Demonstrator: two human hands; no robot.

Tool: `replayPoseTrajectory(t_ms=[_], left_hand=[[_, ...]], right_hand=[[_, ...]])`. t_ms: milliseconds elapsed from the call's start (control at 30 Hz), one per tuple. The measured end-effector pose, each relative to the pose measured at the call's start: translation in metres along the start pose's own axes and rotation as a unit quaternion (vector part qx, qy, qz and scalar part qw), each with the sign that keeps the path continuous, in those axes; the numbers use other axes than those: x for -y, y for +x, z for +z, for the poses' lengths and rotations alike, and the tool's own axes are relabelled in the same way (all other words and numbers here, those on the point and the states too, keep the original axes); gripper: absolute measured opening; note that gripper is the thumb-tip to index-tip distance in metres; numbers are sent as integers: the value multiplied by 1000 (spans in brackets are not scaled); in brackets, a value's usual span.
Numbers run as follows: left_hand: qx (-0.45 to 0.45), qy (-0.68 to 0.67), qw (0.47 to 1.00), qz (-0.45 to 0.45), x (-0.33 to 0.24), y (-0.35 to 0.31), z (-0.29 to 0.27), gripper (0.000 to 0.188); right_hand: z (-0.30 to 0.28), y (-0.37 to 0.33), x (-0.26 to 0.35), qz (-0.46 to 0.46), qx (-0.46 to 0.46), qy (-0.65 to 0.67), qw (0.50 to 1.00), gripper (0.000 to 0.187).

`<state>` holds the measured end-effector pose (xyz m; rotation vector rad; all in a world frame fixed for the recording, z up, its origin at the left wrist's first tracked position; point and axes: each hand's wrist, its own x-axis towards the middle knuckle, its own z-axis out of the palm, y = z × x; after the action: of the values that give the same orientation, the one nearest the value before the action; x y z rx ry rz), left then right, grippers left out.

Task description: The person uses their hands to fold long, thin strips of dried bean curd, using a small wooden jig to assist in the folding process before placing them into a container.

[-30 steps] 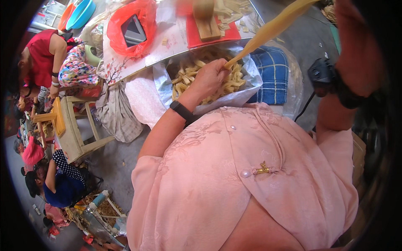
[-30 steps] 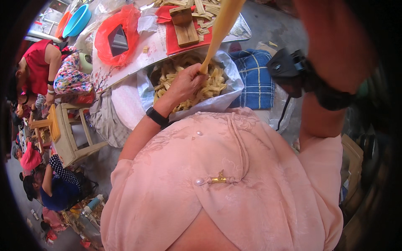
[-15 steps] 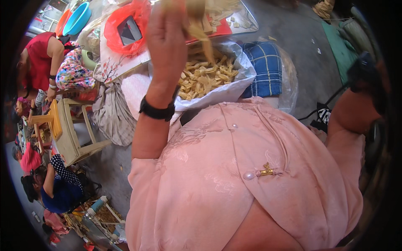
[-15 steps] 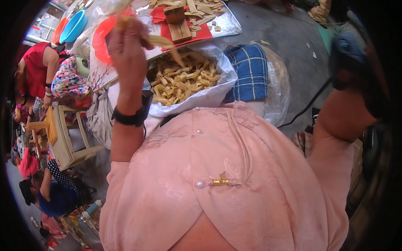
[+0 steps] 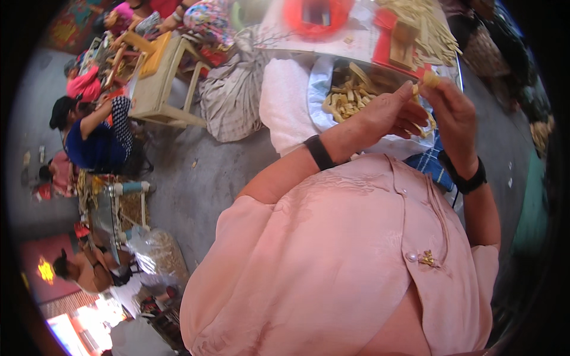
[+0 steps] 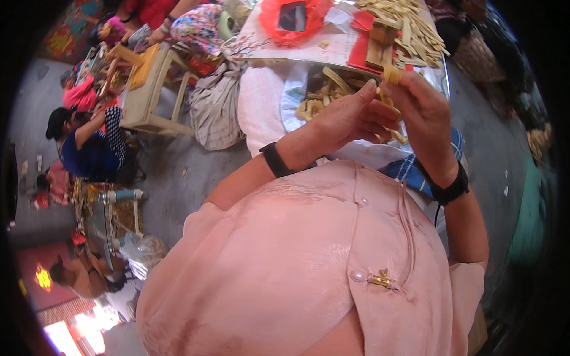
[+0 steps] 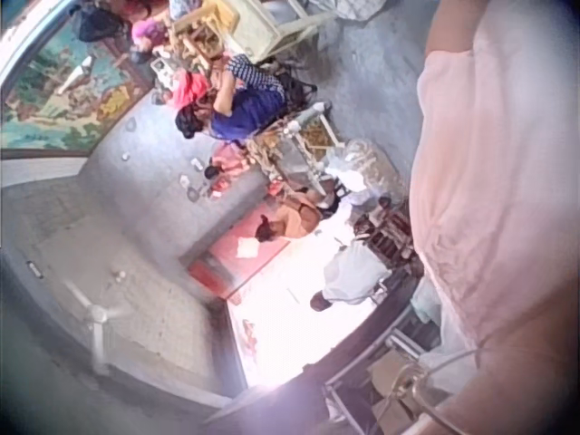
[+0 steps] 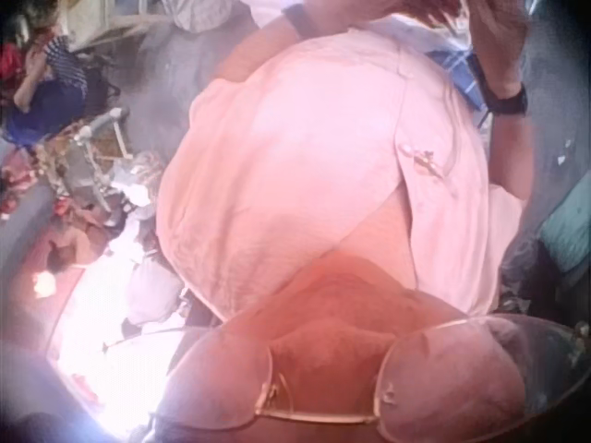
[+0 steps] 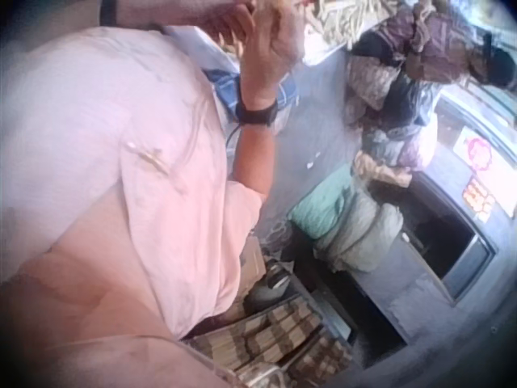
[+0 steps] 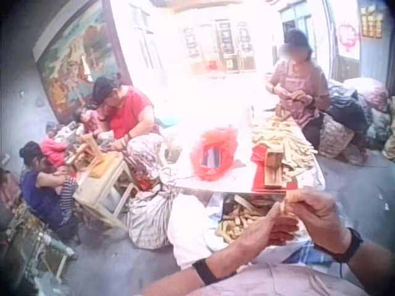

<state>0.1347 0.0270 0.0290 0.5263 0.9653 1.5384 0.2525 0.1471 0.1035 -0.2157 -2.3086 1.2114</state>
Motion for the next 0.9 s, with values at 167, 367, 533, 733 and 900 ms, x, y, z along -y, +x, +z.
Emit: replayPoseTrajectory(t_ms=[167, 367, 533, 733, 900], left_hand=[[33, -119, 991, 60, -6, 9, -9, 44], [27, -97, 991, 89, -15, 27, -18, 21], [-5, 41, 999, 18, -38, 4, 1, 17], [-102, 496, 829, 237, -41, 17, -1, 17], [-204, 593, 689, 363, -45, 33, -1, 21]], right_hand=[[16, -14, -5, -87, 71, -3, 994, 15], [12, -8, 1, 123, 54, 247, 960, 16], [23, 15, -9, 83, -73, 312, 944, 21], [25, 23, -43, 18, -89, 193, 977, 21], [17, 40, -65, 140, -44, 366, 919, 19]])
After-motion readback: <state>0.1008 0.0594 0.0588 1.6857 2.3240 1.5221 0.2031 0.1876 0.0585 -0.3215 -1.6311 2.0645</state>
